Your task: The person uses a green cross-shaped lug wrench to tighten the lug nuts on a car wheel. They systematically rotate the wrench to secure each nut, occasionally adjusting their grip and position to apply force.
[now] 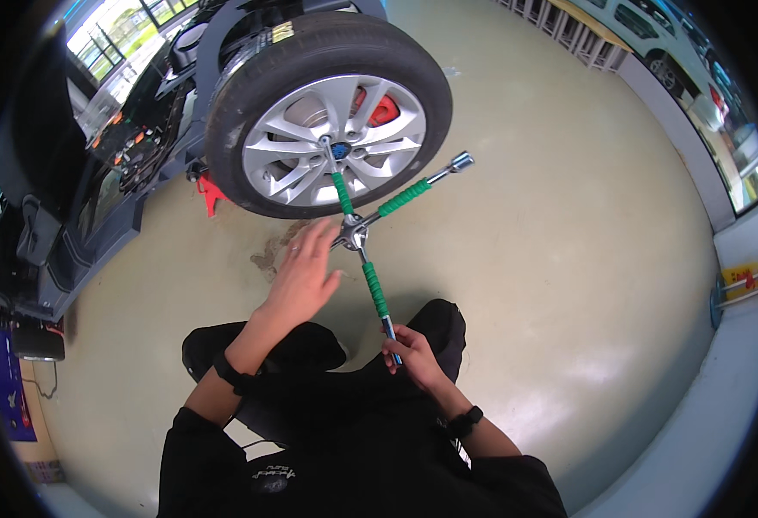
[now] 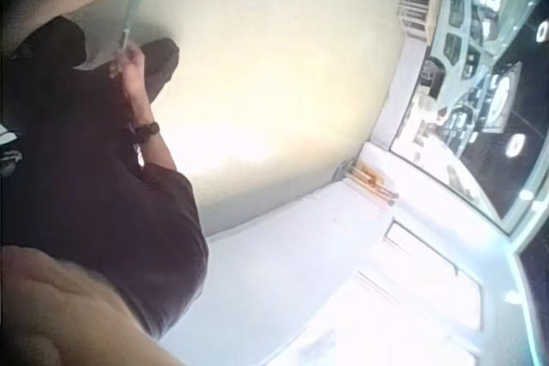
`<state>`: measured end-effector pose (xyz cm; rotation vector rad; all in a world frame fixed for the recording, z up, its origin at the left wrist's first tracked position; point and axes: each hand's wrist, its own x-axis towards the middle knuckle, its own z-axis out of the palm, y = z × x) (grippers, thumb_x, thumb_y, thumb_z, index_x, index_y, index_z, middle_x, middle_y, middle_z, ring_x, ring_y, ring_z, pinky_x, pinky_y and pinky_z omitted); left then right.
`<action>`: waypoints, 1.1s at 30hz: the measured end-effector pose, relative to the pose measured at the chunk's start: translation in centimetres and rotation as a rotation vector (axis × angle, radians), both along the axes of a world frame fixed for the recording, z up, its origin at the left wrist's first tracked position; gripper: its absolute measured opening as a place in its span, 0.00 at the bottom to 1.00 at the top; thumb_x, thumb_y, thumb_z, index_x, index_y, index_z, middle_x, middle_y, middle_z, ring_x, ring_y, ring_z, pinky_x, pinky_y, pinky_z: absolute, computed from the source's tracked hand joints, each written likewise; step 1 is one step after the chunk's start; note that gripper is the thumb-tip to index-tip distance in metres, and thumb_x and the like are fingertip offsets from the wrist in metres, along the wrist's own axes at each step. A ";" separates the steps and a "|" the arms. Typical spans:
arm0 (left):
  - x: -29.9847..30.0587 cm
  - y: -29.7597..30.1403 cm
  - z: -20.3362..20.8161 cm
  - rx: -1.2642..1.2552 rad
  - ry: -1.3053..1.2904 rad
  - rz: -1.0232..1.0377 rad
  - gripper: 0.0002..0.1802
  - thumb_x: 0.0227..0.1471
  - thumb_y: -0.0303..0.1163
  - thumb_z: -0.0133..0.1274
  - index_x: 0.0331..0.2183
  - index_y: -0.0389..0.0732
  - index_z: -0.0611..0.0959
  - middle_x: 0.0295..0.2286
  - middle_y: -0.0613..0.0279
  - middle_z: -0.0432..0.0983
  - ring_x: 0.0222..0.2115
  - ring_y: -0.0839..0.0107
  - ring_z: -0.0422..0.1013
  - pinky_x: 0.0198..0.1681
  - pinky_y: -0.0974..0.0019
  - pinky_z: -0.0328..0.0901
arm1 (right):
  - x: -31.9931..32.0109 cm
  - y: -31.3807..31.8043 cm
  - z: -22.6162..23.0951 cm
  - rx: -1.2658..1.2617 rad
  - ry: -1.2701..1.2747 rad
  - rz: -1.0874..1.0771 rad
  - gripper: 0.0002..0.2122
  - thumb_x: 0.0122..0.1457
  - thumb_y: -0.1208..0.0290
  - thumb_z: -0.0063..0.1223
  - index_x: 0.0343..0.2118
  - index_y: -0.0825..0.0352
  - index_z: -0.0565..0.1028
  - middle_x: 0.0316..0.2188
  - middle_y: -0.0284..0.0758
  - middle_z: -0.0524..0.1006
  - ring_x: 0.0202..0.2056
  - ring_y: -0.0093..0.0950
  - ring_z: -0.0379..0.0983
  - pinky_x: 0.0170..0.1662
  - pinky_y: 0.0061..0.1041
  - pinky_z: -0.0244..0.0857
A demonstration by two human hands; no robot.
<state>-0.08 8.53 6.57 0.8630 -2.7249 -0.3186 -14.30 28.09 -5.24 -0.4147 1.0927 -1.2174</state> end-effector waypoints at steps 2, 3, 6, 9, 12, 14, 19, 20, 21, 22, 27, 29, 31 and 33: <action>-4.2 1.4 2.8 -0.159 -0.013 -0.295 0.38 0.46 0.31 0.56 0.57 0.37 0.60 0.57 0.49 0.54 0.58 0.48 0.53 0.58 0.46 0.53 | -0.1 0.3 -0.5 -0.030 -0.045 0.023 0.13 0.59 0.75 0.48 0.47 0.69 0.68 0.24 0.30 0.71 0.21 0.19 0.69 0.22 0.18 0.63; -6.8 1.6 3.1 -0.238 0.009 -0.355 0.38 0.46 0.30 0.56 0.57 0.37 0.60 0.57 0.49 0.53 0.58 0.48 0.53 0.58 0.46 0.53 | -0.4 -0.2 -0.7 -0.059 -0.058 0.042 0.13 0.60 0.74 0.47 0.47 0.69 0.69 0.24 0.30 0.72 0.21 0.19 0.69 0.22 0.18 0.63; -14.3 0.5 3.5 -0.173 0.180 -0.335 0.39 0.45 0.28 0.57 0.58 0.39 0.58 0.57 0.47 0.51 0.56 0.47 0.56 0.57 0.47 0.55 | -1.0 0.3 -0.7 -0.012 -0.013 0.016 0.14 0.60 0.74 0.47 0.49 0.69 0.68 0.24 0.30 0.72 0.20 0.18 0.68 0.22 0.17 0.64; -19.0 -3.6 3.5 0.040 0.187 -0.263 0.42 0.44 0.27 0.58 0.59 0.47 0.57 0.58 0.43 0.48 0.49 0.44 0.64 0.49 0.50 0.64 | -0.6 -0.2 -0.7 -0.035 0.037 0.036 0.14 0.61 0.74 0.46 0.50 0.67 0.69 0.25 0.30 0.73 0.21 0.18 0.69 0.23 0.17 0.65; -21.1 -7.2 2.8 -0.016 0.161 -0.400 0.27 0.45 0.28 0.56 0.49 0.46 0.68 0.43 0.49 0.67 0.35 0.47 0.72 0.36 0.52 0.69 | -0.4 -0.9 -0.5 -0.026 0.044 0.076 0.14 0.60 0.75 0.46 0.50 0.68 0.68 0.25 0.30 0.73 0.21 0.19 0.70 0.24 0.18 0.66; -21.9 -7.4 3.3 -0.022 0.200 -0.447 0.20 0.45 0.27 0.54 0.43 0.43 0.71 0.33 0.53 0.71 0.31 0.50 0.72 0.32 0.52 0.69 | -0.8 -0.5 -0.3 -0.013 0.022 0.082 0.14 0.60 0.75 0.47 0.50 0.68 0.68 0.25 0.31 0.73 0.21 0.19 0.70 0.24 0.18 0.66; -16.8 -6.9 6.4 -0.005 0.412 -0.366 0.14 0.43 0.25 0.54 0.37 0.41 0.74 0.28 0.56 0.74 0.26 0.57 0.74 0.29 0.58 0.69 | -1.9 -0.4 -2.0 -0.064 -0.075 0.162 0.15 0.60 0.75 0.48 0.50 0.68 0.68 0.23 0.30 0.71 0.22 0.19 0.69 0.24 0.18 0.65; -15.4 -6.0 7.3 -0.054 0.408 -0.307 0.13 0.43 0.25 0.55 0.35 0.41 0.75 0.28 0.58 0.75 0.23 0.59 0.74 0.26 0.60 0.68 | -2.8 0.5 -1.9 -0.028 -0.098 0.125 0.14 0.60 0.74 0.49 0.48 0.68 0.68 0.22 0.30 0.70 0.21 0.19 0.68 0.23 0.19 0.64; -12.8 -5.7 7.7 -0.083 0.441 -0.245 0.14 0.42 0.27 0.56 0.35 0.41 0.75 0.28 0.57 0.75 0.25 0.58 0.74 0.28 0.60 0.68 | -3.2 0.9 -2.1 -0.028 -0.108 0.110 0.13 0.60 0.75 0.49 0.48 0.68 0.68 0.22 0.30 0.70 0.21 0.20 0.68 0.23 0.19 0.64; -8.7 -5.6 7.1 -0.112 0.489 -0.146 0.14 0.42 0.28 0.58 0.35 0.41 0.76 0.29 0.57 0.76 0.26 0.57 0.74 0.29 0.59 0.69 | -3.2 1.2 -2.2 -0.034 -0.123 0.117 0.12 0.60 0.75 0.49 0.47 0.68 0.68 0.22 0.30 0.70 0.21 0.20 0.68 0.23 0.19 0.64; 12.7 -3.5 -1.5 -0.202 0.008 0.604 0.17 0.43 0.35 0.61 0.37 0.42 0.79 0.37 0.53 0.76 0.39 0.53 0.73 0.41 0.53 0.68 | -1.1 -1.6 -0.4 0.009 -0.103 0.214 0.10 0.60 0.75 0.49 0.44 0.67 0.68 0.20 0.30 0.69 0.18 0.21 0.67 0.19 0.20 0.62; 14.8 -2.1 -3.0 -0.228 -0.538 0.514 0.17 0.45 0.38 0.59 0.39 0.43 0.80 0.39 0.52 0.76 0.43 0.52 0.71 0.44 0.51 0.67 | -2.8 -1.3 -0.1 0.006 -0.012 0.142 0.09 0.60 0.75 0.47 0.43 0.66 0.67 0.19 0.30 0.68 0.17 0.20 0.66 0.18 0.20 0.61; 14.5 -1.5 -1.3 0.195 -0.496 0.519 0.20 0.46 0.42 0.57 0.41 0.43 0.79 0.38 0.52 0.76 0.43 0.54 0.71 0.45 0.50 0.67 | -3.1 -1.0 0.7 0.012 -0.018 0.094 0.08 0.60 0.76 0.46 0.43 0.66 0.67 0.19 0.29 0.67 0.16 0.20 0.65 0.17 0.20 0.59; 13.0 -0.5 1.8 0.135 -0.312 0.508 0.20 0.47 0.40 0.56 0.41 0.41 0.78 0.37 0.53 0.76 0.42 0.55 0.71 0.46 0.51 0.65 | -2.3 -1.3 1.4 0.040 -0.095 0.014 0.11 0.61 0.76 0.43 0.47 0.66 0.67 0.19 0.28 0.66 0.16 0.19 0.62 0.17 0.19 0.56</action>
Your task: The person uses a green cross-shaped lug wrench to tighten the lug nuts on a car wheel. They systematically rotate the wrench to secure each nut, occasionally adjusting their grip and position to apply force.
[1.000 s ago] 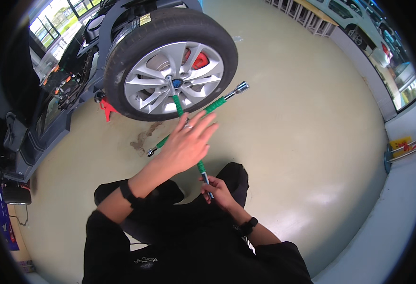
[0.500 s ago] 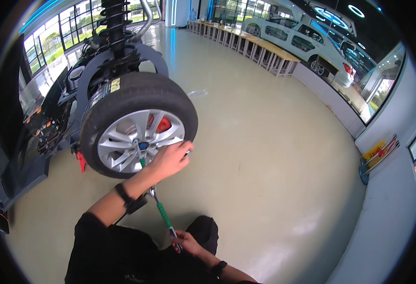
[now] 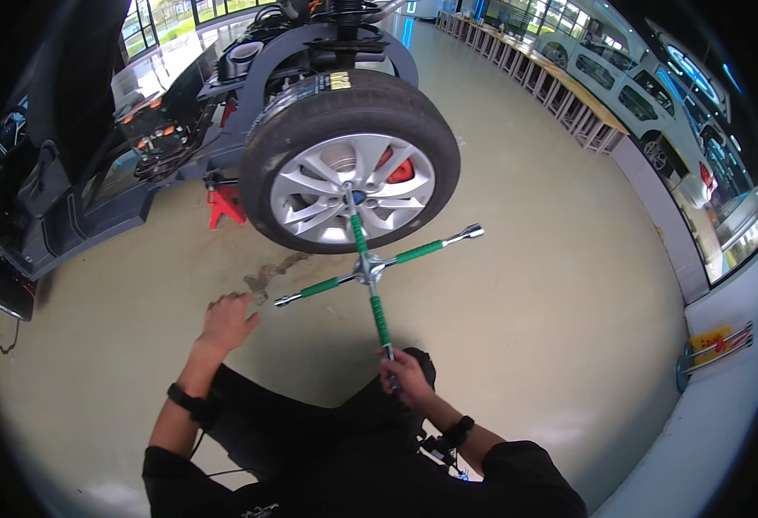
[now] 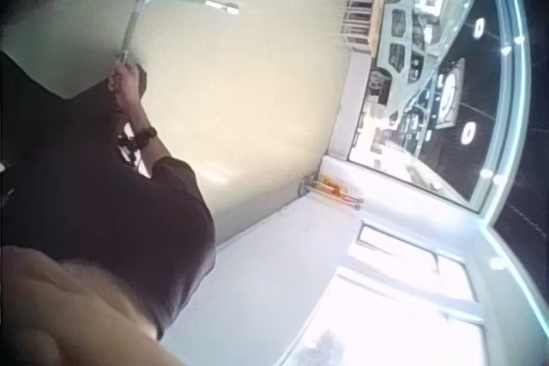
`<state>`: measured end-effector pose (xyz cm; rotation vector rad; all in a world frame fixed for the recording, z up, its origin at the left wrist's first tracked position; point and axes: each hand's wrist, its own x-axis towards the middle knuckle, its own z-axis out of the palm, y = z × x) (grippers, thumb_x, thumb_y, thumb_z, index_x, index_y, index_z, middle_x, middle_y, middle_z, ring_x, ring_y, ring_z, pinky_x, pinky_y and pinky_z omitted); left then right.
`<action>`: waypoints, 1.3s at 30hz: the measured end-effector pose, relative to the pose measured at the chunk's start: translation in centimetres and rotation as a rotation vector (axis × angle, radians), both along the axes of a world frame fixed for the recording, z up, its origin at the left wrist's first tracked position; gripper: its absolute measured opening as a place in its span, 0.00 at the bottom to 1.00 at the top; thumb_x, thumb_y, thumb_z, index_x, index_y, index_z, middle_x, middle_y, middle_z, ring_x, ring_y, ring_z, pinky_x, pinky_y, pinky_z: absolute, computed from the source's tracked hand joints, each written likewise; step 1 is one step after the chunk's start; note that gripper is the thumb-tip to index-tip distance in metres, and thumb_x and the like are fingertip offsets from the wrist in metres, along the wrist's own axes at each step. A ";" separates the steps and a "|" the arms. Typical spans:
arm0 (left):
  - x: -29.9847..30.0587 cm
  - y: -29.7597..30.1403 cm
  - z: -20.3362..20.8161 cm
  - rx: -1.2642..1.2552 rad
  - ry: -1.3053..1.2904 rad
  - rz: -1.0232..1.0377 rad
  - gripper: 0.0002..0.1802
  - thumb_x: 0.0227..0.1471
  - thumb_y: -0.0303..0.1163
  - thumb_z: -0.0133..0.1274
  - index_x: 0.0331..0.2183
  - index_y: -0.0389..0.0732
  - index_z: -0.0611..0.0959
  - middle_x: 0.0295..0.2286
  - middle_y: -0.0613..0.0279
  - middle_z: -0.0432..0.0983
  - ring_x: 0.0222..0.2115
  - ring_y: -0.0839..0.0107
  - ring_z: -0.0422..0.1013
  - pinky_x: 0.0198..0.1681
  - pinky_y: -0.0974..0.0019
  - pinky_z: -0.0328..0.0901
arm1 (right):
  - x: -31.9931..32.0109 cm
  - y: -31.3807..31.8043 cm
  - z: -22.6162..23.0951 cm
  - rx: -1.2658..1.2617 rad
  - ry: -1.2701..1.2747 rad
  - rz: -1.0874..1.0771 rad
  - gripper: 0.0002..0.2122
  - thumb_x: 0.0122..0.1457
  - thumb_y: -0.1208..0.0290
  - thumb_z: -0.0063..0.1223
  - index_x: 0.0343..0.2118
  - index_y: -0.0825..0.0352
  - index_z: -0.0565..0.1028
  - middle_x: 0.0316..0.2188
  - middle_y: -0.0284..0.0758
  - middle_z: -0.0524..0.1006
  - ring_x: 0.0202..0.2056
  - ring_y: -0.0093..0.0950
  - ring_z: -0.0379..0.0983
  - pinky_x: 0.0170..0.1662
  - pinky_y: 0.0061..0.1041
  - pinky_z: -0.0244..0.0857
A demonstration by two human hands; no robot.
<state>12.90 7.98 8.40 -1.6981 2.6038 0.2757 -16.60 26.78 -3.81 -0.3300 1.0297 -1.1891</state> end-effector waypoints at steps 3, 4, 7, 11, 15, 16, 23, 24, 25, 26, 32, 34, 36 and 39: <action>-2.0 1.5 2.4 -0.195 0.290 -0.253 0.21 0.46 0.33 0.56 0.44 0.40 0.75 0.40 0.54 0.72 0.43 0.55 0.69 0.47 0.52 0.64 | 1.9 0.3 1.4 -0.003 -0.021 -0.091 0.13 0.62 0.74 0.42 0.50 0.66 0.66 0.19 0.28 0.65 0.16 0.18 0.59 0.16 0.17 0.53; -3.4 2.0 2.7 -0.239 0.350 -0.336 0.22 0.46 0.32 0.56 0.45 0.39 0.74 0.42 0.54 0.71 0.44 0.55 0.68 0.47 0.53 0.63 | 1.3 0.0 1.4 -0.032 0.010 -0.086 0.14 0.62 0.74 0.42 0.50 0.66 0.66 0.19 0.28 0.65 0.15 0.18 0.58 0.16 0.17 0.52; -7.9 1.1 2.3 -0.284 0.356 -0.609 0.26 0.46 0.33 0.56 0.48 0.38 0.70 0.46 0.54 0.67 0.46 0.53 0.67 0.49 0.52 0.63 | 2.3 0.5 0.1 -0.069 0.043 -0.109 0.14 0.62 0.73 0.42 0.51 0.67 0.67 0.18 0.27 0.64 0.15 0.16 0.57 0.16 0.15 0.51; -6.8 -4.9 -6.0 0.121 0.048 -0.346 0.38 0.46 0.39 0.58 0.55 0.36 0.61 0.52 0.49 0.61 0.51 0.47 0.63 0.52 0.47 0.61 | 3.8 0.4 0.7 -0.050 0.216 -0.140 0.15 0.60 0.73 0.45 0.50 0.68 0.69 0.19 0.26 0.66 0.15 0.15 0.58 0.16 0.15 0.52; -4.4 -6.5 -13.4 0.451 -0.146 -0.273 0.53 0.46 0.43 0.60 0.61 0.34 0.46 0.57 0.45 0.52 0.56 0.44 0.57 0.55 0.42 0.58 | 4.6 0.7 1.3 0.020 0.339 -0.174 0.16 0.58 0.74 0.47 0.50 0.66 0.70 0.19 0.26 0.67 0.16 0.15 0.61 0.17 0.15 0.54; -4.6 -5.8 -14.2 0.392 -0.139 -0.286 0.54 0.45 0.42 0.60 0.61 0.34 0.45 0.58 0.44 0.50 0.57 0.44 0.54 0.56 0.42 0.57 | 4.7 1.0 1.5 0.045 0.375 -0.179 0.16 0.57 0.74 0.48 0.50 0.66 0.70 0.19 0.26 0.67 0.16 0.14 0.61 0.18 0.15 0.55; -12.9 -4.6 -27.4 0.390 -0.190 -0.411 0.40 0.46 0.41 0.58 0.56 0.35 0.61 0.54 0.44 0.60 0.55 0.48 0.60 0.53 0.48 0.62 | 4.9 0.5 2.2 0.122 0.884 -0.186 0.17 0.53 0.72 0.52 0.47 0.66 0.74 0.18 0.31 0.71 0.17 0.18 0.67 0.20 0.21 0.61; -16.0 -5.0 -26.9 0.527 -0.430 -0.547 0.32 0.47 0.41 0.55 0.53 0.37 0.70 0.49 0.47 0.70 0.51 0.50 0.67 0.51 0.50 0.64 | 6.1 0.1 3.1 0.118 0.951 -0.165 0.16 0.53 0.72 0.52 0.46 0.67 0.74 0.18 0.32 0.72 0.17 0.19 0.67 0.20 0.21 0.62; -18.0 -3.3 -26.3 0.503 -0.320 -0.785 0.26 0.47 0.40 0.54 0.47 0.37 0.75 0.42 0.48 0.74 0.46 0.51 0.71 0.48 0.52 0.66 | 7.0 -0.4 4.6 0.107 1.040 -0.140 0.16 0.53 0.72 0.52 0.45 0.69 0.73 0.19 0.32 0.73 0.17 0.19 0.66 0.21 0.21 0.63; -19.2 -1.4 -25.3 0.474 -0.219 -1.009 0.21 0.47 0.40 0.52 0.41 0.37 0.81 0.35 0.49 0.79 0.40 0.51 0.74 0.45 0.54 0.68 | 7.2 -1.2 5.6 0.092 1.118 -0.106 0.15 0.53 0.72 0.52 0.45 0.70 0.73 0.19 0.33 0.74 0.17 0.19 0.66 0.22 0.21 0.64; -10.5 0.0 -12.0 0.523 0.012 -1.184 0.13 0.48 0.36 0.53 0.33 0.38 0.82 0.32 0.52 0.79 0.33 0.54 0.75 0.36 0.56 0.69 | 7.5 0.1 -0.1 0.137 1.277 -0.249 0.10 0.53 0.73 0.54 0.36 0.73 0.73 0.20 0.41 0.73 0.23 0.29 0.68 0.29 0.28 0.64; -6.9 -2.6 -8.6 0.537 0.148 -1.020 0.11 0.48 0.33 0.54 0.34 0.38 0.81 0.30 0.52 0.78 0.33 0.54 0.75 0.36 0.56 0.69 | 6.9 0.6 -1.6 0.055 1.294 -0.340 0.09 0.53 0.73 0.53 0.35 0.72 0.73 0.19 0.42 0.71 0.21 0.31 0.66 0.28 0.30 0.63; -5.3 -4.2 -7.0 0.276 0.496 -0.900 0.10 0.47 0.28 0.54 0.35 0.38 0.80 0.30 0.54 0.77 0.33 0.56 0.74 0.37 0.57 0.68 | 7.4 -0.4 0.9 0.146 1.304 -0.243 0.09 0.52 0.73 0.53 0.35 0.72 0.73 0.17 0.43 0.70 0.19 0.32 0.66 0.26 0.31 0.61; -7.2 -4.2 -3.6 -0.043 0.783 -0.958 0.12 0.44 0.22 0.54 0.36 0.40 0.78 0.33 0.59 0.74 0.37 0.61 0.72 0.42 0.56 0.66 | 7.9 -1.3 2.3 0.174 1.327 -0.180 0.10 0.52 0.73 0.53 0.34 0.74 0.73 0.17 0.46 0.69 0.18 0.36 0.65 0.26 0.33 0.61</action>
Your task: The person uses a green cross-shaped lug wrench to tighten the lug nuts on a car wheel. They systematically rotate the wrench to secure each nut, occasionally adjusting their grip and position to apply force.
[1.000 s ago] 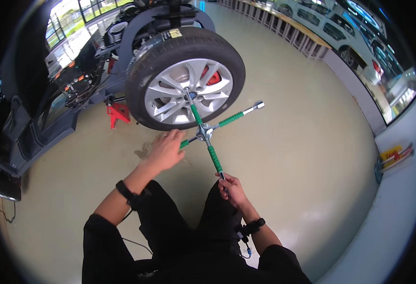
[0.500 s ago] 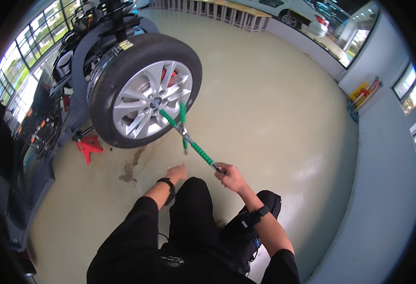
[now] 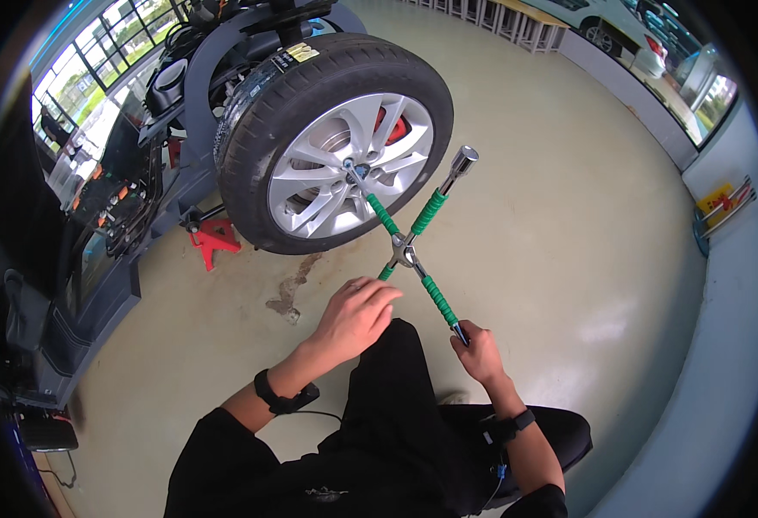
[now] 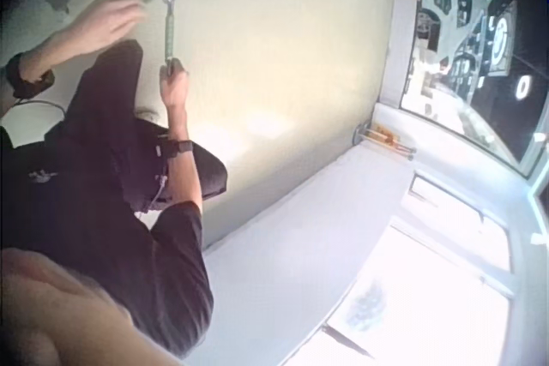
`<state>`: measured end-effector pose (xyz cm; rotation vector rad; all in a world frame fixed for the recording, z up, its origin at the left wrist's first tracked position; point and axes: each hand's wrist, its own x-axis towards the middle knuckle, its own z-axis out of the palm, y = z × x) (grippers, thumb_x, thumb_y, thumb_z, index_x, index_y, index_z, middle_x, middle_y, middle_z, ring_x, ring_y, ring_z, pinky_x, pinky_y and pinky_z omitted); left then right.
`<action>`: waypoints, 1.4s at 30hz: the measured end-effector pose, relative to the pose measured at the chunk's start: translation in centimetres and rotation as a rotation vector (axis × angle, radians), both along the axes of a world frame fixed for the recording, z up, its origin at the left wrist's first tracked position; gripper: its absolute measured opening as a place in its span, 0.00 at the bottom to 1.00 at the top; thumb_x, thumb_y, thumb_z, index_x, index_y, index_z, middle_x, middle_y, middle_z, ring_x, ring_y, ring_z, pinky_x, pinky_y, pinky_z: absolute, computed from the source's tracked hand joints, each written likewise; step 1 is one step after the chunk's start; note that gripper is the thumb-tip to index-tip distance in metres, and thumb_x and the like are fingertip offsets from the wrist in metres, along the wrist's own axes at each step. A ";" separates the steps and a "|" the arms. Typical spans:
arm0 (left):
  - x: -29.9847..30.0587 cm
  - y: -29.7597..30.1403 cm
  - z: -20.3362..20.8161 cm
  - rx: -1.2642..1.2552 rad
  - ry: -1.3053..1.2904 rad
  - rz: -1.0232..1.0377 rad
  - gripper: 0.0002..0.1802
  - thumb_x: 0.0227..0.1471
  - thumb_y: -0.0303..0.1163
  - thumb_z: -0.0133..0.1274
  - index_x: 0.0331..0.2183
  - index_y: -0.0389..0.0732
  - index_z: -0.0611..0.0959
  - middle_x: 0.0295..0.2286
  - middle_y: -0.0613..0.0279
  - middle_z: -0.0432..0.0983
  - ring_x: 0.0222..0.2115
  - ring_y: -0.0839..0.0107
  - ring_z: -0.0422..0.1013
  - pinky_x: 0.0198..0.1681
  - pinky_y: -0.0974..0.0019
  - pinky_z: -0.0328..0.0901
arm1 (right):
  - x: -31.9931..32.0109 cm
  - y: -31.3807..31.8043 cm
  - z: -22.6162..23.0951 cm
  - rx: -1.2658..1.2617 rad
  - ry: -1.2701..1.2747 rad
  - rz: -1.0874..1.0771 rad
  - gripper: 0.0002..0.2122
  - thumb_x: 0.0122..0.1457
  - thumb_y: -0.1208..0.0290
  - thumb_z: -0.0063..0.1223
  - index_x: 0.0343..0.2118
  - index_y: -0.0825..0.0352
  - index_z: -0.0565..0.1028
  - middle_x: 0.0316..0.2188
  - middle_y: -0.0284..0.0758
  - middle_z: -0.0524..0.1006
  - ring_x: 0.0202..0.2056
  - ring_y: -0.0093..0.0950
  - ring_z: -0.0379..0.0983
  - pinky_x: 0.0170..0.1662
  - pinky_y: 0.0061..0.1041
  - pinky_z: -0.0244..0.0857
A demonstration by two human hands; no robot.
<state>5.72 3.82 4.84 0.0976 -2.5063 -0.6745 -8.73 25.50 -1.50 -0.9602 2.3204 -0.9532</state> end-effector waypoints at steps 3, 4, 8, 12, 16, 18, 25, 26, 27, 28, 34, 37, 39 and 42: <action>-3.8 1.3 4.2 -0.323 0.081 -0.150 0.16 0.42 0.25 0.55 0.39 0.40 0.78 0.43 0.60 0.71 0.48 0.63 0.66 0.53 0.50 0.58 | -0.8 0.2 0.1 -0.013 -0.043 0.014 0.10 0.51 0.73 0.54 0.34 0.75 0.72 0.17 0.47 0.69 0.18 0.38 0.64 0.25 0.33 0.61; -4.8 1.4 5.0 -0.439 0.080 -0.176 0.17 0.43 0.27 0.55 0.40 0.40 0.78 0.46 0.60 0.70 0.51 0.63 0.64 0.56 0.47 0.55 | -0.7 -0.1 -0.1 -0.036 -0.067 0.021 0.11 0.51 0.73 0.54 0.34 0.75 0.72 0.17 0.47 0.69 0.18 0.38 0.64 0.25 0.34 0.61; -12.0 -1.2 6.6 -0.979 -0.082 -0.083 0.15 0.46 0.32 0.52 0.37 0.39 0.82 0.48 0.59 0.70 0.55 0.62 0.60 0.59 0.45 0.51 | -2.0 0.3 -1.1 -0.051 -0.152 0.086 0.11 0.51 0.75 0.54 0.36 0.76 0.72 0.16 0.45 0.69 0.17 0.37 0.66 0.24 0.33 0.61; -12.3 -3.0 6.6 -1.388 -0.393 0.036 0.15 0.46 0.36 0.51 0.34 0.39 0.84 0.48 0.59 0.70 0.56 0.62 0.57 0.59 0.46 0.51 | -2.2 -0.5 -0.2 0.007 -0.387 0.099 0.10 0.52 0.76 0.54 0.36 0.75 0.72 0.13 0.39 0.69 0.14 0.27 0.67 0.20 0.28 0.60; -6.3 -3.2 6.1 -1.203 -0.384 0.156 0.21 0.45 0.36 0.51 0.43 0.38 0.80 0.48 0.61 0.68 0.54 0.65 0.58 0.56 0.47 0.54 | -2.1 -0.1 0.9 -0.026 -0.485 0.150 0.09 0.53 0.78 0.53 0.37 0.73 0.73 0.13 0.30 0.69 0.12 0.19 0.66 0.16 0.23 0.58; -1.8 -2.7 4.7 -0.956 -0.324 0.267 0.27 0.44 0.36 0.53 0.49 0.39 0.75 0.49 0.62 0.67 0.53 0.66 0.58 0.53 0.48 0.58 | -2.4 0.4 1.1 -0.067 -0.627 0.074 0.09 0.53 0.78 0.53 0.37 0.73 0.73 0.14 0.30 0.69 0.12 0.19 0.65 0.16 0.22 0.58; 5.1 -0.2 -12.4 0.093 -0.759 0.221 0.29 0.46 0.36 0.55 0.50 0.36 0.70 0.50 0.51 0.65 0.48 0.51 0.65 0.44 0.52 0.66 | -3.8 1.6 1.0 -0.174 -0.787 0.012 0.15 0.56 0.77 0.51 0.47 0.70 0.72 0.23 0.28 0.69 0.17 0.17 0.66 0.18 0.17 0.61; 3.5 -0.3 -10.3 0.103 -0.820 0.018 0.27 0.47 0.36 0.55 0.48 0.34 0.70 0.48 0.48 0.67 0.47 0.48 0.66 0.44 0.52 0.66 | -4.7 2.2 0.3 -0.230 -0.753 0.048 0.19 0.57 0.76 0.50 0.54 0.67 0.69 0.26 0.28 0.69 0.17 0.17 0.66 0.18 0.16 0.60; 2.5 1.3 -9.0 0.141 -0.668 0.113 0.24 0.47 0.35 0.54 0.45 0.34 0.71 0.44 0.47 0.69 0.45 0.49 0.67 0.44 0.53 0.66 | -4.8 2.7 1.1 -0.333 -0.859 0.096 0.21 0.58 0.78 0.48 0.56 0.68 0.66 0.28 0.28 0.68 0.17 0.16 0.63 0.16 0.16 0.57; 2.2 1.1 -7.3 0.030 -0.577 0.124 0.22 0.48 0.33 0.53 0.46 0.36 0.72 0.43 0.49 0.69 0.44 0.50 0.67 0.45 0.53 0.66 | -4.0 1.6 1.4 -0.312 -0.805 0.086 0.22 0.58 0.78 0.47 0.57 0.68 0.64 0.28 0.28 0.67 0.16 0.16 0.61 0.16 0.16 0.54; -4.1 1.0 4.0 -0.443 -0.105 -0.075 0.20 0.48 0.32 0.53 0.44 0.36 0.73 0.45 0.55 0.69 0.49 0.53 0.65 0.52 0.53 0.60 | -3.6 1.1 1.9 -0.094 -0.795 0.008 0.14 0.56 0.74 0.51 0.45 0.71 0.70 0.19 0.27 0.67 0.14 0.16 0.62 0.14 0.17 0.53; -6.4 0.6 6.3 -0.625 -0.197 0.088 0.23 0.47 0.32 0.54 0.47 0.37 0.72 0.47 0.54 0.69 0.51 0.53 0.63 0.55 0.52 0.57 | -3.5 2.1 0.7 -0.122 -0.828 -0.056 0.08 0.56 0.74 0.52 0.38 0.70 0.72 0.16 0.26 0.67 0.13 0.16 0.62 0.14 0.17 0.53; -5.8 -1.6 5.5 -0.419 -0.483 0.204 0.27 0.48 0.33 0.54 0.50 0.35 0.69 0.49 0.50 0.67 0.52 0.51 0.62 0.55 0.52 0.57 | -4.0 2.0 -0.3 -0.149 -0.754 -0.063 0.06 0.56 0.73 0.51 0.34 0.70 0.74 0.16 0.26 0.67 0.13 0.15 0.62 0.14 0.17 0.54; 0.9 -6.3 -2.9 -0.249 -0.658 0.295 0.40 0.49 0.39 0.56 0.57 0.34 0.58 0.53 0.44 0.60 0.53 0.46 0.61 0.52 0.44 0.58 | -4.2 1.4 1.9 -0.060 -0.698 -0.073 0.10 0.55 0.70 0.52 0.38 0.69 0.76 0.16 0.26 0.68 0.14 0.15 0.61 0.15 0.19 0.54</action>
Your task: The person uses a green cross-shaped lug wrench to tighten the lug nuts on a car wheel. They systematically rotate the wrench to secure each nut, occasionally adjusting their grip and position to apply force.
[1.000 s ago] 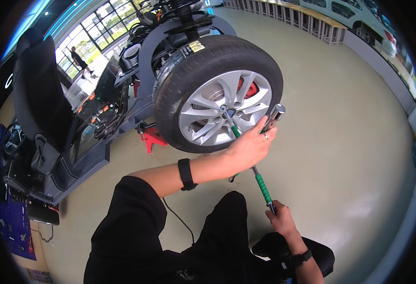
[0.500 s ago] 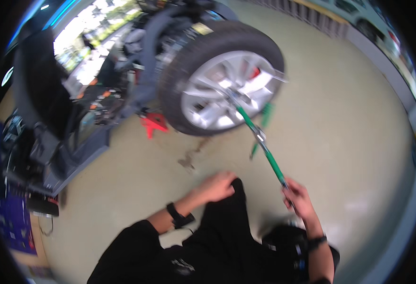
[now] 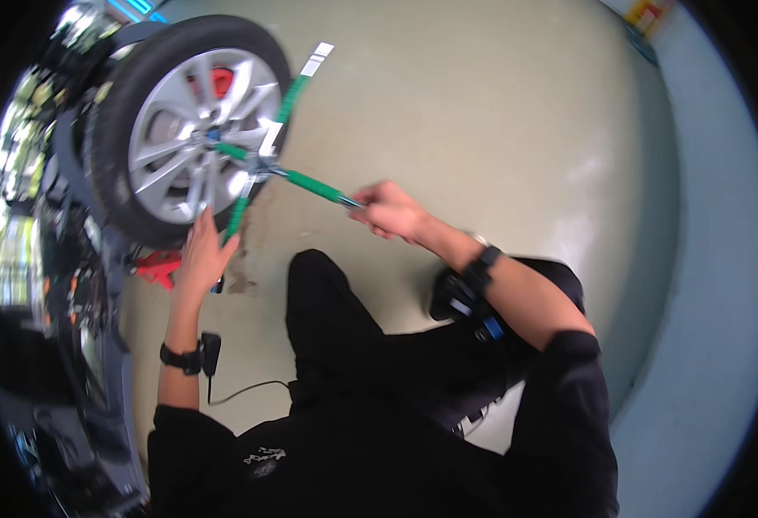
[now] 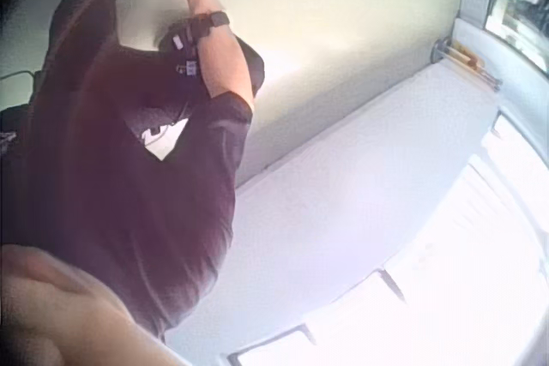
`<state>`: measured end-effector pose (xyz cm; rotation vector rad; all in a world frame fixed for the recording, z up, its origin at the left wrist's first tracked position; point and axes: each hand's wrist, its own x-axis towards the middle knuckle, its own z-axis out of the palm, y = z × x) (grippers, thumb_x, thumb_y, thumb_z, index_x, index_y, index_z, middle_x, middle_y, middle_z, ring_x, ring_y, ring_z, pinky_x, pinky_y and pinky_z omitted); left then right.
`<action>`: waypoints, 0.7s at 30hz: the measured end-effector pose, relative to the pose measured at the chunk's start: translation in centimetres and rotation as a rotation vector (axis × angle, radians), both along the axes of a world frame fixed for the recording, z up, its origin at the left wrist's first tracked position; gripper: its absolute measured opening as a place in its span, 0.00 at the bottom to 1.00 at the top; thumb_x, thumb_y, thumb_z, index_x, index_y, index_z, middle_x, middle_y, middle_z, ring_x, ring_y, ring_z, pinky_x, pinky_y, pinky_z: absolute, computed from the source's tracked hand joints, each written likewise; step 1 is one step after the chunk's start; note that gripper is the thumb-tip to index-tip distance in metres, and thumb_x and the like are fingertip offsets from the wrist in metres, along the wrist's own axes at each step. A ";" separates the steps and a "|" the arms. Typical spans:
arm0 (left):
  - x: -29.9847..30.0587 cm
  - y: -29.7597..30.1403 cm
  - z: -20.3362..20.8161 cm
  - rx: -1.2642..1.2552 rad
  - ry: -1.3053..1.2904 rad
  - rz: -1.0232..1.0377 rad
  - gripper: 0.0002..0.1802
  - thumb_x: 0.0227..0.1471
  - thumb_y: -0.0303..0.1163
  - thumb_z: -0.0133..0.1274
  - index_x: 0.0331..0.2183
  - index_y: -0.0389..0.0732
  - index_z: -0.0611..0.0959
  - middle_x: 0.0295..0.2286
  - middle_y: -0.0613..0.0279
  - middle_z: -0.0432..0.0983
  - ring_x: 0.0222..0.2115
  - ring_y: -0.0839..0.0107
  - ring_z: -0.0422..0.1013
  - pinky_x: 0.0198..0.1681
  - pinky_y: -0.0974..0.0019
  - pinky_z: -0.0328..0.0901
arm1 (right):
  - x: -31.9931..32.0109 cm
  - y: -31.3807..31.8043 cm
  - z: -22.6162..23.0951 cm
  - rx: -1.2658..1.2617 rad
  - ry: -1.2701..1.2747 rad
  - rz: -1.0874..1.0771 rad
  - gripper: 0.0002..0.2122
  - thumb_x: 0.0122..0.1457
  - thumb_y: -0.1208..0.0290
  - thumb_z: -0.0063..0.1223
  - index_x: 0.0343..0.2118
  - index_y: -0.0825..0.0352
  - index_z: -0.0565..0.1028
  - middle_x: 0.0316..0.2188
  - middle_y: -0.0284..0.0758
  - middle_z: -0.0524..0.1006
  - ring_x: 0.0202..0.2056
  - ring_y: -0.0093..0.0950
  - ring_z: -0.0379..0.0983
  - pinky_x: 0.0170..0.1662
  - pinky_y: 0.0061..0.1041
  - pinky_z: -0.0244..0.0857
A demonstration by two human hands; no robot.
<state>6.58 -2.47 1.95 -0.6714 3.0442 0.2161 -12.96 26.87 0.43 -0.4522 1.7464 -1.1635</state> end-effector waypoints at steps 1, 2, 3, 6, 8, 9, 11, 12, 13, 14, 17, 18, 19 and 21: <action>1.4 -0.7 -4.1 0.078 -0.036 0.035 0.44 0.49 0.40 0.56 0.59 0.33 0.54 0.55 0.41 0.58 0.54 0.44 0.60 0.53 0.42 0.58 | 0.3 -0.1 0.5 -0.033 -0.012 -0.025 0.11 0.55 0.71 0.52 0.40 0.69 0.75 0.16 0.27 0.68 0.15 0.15 0.61 0.15 0.19 0.53; 0.3 0.3 -7.5 0.072 0.005 0.028 0.46 0.48 0.39 0.57 0.59 0.31 0.51 0.53 0.37 0.59 0.52 0.43 0.62 0.52 0.45 0.59 | 0.2 0.2 0.5 -0.071 -0.014 -0.040 0.12 0.54 0.71 0.52 0.41 0.69 0.75 0.17 0.27 0.69 0.15 0.15 0.61 0.15 0.19 0.53; -0.5 1.5 -10.0 0.056 0.041 0.038 0.49 0.48 0.38 0.57 0.59 0.28 0.48 0.51 0.33 0.61 0.50 0.43 0.64 0.52 0.48 0.60 | -0.5 1.1 -0.1 -0.079 -0.008 -0.051 0.13 0.53 0.71 0.52 0.41 0.70 0.75 0.18 0.28 0.70 0.15 0.16 0.62 0.15 0.19 0.54; -3.2 2.7 -15.3 0.151 -0.137 0.178 0.45 0.47 0.39 0.57 0.57 0.25 0.56 0.43 0.31 0.70 0.46 0.42 0.68 0.50 0.52 0.63 | -0.2 0.3 -2.3 -0.147 -0.036 -0.009 0.15 0.52 0.73 0.53 0.43 0.71 0.74 0.20 0.30 0.71 0.15 0.17 0.64 0.15 0.20 0.57; -7.6 4.9 -13.1 0.342 -0.744 -0.088 0.33 0.48 0.42 0.55 0.51 0.30 0.71 0.37 0.37 0.75 0.42 0.44 0.71 0.47 0.52 0.66 | 1.1 0.1 -2.2 -0.151 -0.017 -0.005 0.15 0.52 0.74 0.53 0.43 0.71 0.74 0.20 0.30 0.71 0.15 0.17 0.64 0.14 0.20 0.57; -7.9 6.2 -12.4 0.260 -0.616 -0.344 0.23 0.51 0.45 0.51 0.43 0.37 0.80 0.36 0.42 0.77 0.39 0.46 0.73 0.44 0.52 0.67 | 0.7 -0.5 -1.5 -0.174 0.019 0.004 0.15 0.52 0.74 0.53 0.43 0.70 0.74 0.19 0.30 0.71 0.15 0.17 0.64 0.14 0.20 0.57; -7.7 11.5 -3.4 0.365 -0.212 -0.352 0.18 0.53 0.42 0.50 0.41 0.40 0.80 0.33 0.45 0.78 0.37 0.47 0.74 0.42 0.50 0.68 | 0.8 0.2 -1.5 -0.166 0.056 -0.029 0.15 0.51 0.75 0.53 0.44 0.69 0.75 0.21 0.31 0.74 0.15 0.17 0.64 0.15 0.20 0.58; -7.7 12.4 0.9 0.323 -0.199 -0.349 0.18 0.52 0.42 0.50 0.41 0.40 0.80 0.34 0.48 0.78 0.39 0.50 0.73 0.44 0.49 0.66 | 0.9 0.2 -1.4 -0.150 0.054 -0.017 0.17 0.53 0.75 0.52 0.47 0.70 0.72 0.27 0.33 0.74 0.15 0.16 0.63 0.15 0.18 0.57; -7.6 12.2 3.8 0.281 -0.186 -0.347 0.18 0.52 0.42 0.50 0.41 0.39 0.79 0.35 0.50 0.78 0.42 0.52 0.72 0.46 0.49 0.64 | 1.3 0.2 -0.8 -0.130 0.138 -0.036 0.17 0.53 0.75 0.52 0.47 0.71 0.72 0.27 0.34 0.75 0.14 0.16 0.63 0.15 0.18 0.57; -7.1 10.9 5.0 0.158 -0.057 -0.348 0.19 0.52 0.41 0.50 0.41 0.39 0.78 0.37 0.51 0.77 0.44 0.53 0.71 0.47 0.48 0.63 | 1.4 0.2 -0.9 -0.117 0.155 -0.051 0.17 0.52 0.76 0.52 0.47 0.71 0.72 0.28 0.34 0.75 0.14 0.16 0.63 0.14 0.17 0.57; -6.9 7.2 7.1 -0.150 0.057 -0.279 0.24 0.50 0.39 0.53 0.48 0.38 0.72 0.47 0.53 0.70 0.50 0.55 0.64 0.54 0.48 0.56 | 1.2 0.0 -1.3 -0.119 0.175 -0.062 0.17 0.51 0.76 0.53 0.46 0.72 0.73 0.28 0.34 0.75 0.14 0.16 0.63 0.14 0.17 0.56; -5.9 6.0 7.0 -0.145 0.061 -0.184 0.26 0.50 0.37 0.54 0.49 0.38 0.71 0.49 0.52 0.67 0.50 0.54 0.63 0.54 0.48 0.56 | 1.4 -0.2 -1.0 -0.126 0.183 -0.067 0.16 0.51 0.77 0.54 0.45 0.73 0.73 0.28 0.34 0.75 0.14 0.16 0.63 0.15 0.18 0.57; -5.4 4.9 6.4 -0.131 0.069 -0.104 0.27 0.49 0.35 0.54 0.51 0.38 0.69 0.51 0.51 0.65 0.50 0.53 0.63 0.54 0.48 0.56 | 1.2 -0.1 -1.0 -0.130 0.238 -0.059 0.16 0.50 0.76 0.54 0.43 0.72 0.74 0.27 0.35 0.76 0.16 0.18 0.66 0.19 0.20 0.60; -4.7 3.9 5.0 -0.123 0.200 -0.191 0.29 0.47 0.33 0.55 0.52 0.39 0.68 0.53 0.52 0.61 0.51 0.52 0.62 0.55 0.48 0.55 | 1.0 -0.3 -1.4 -0.134 0.342 -0.056 0.16 0.47 0.74 0.54 0.41 0.71 0.76 0.25 0.37 0.77 0.21 0.24 0.72 0.26 0.25 0.67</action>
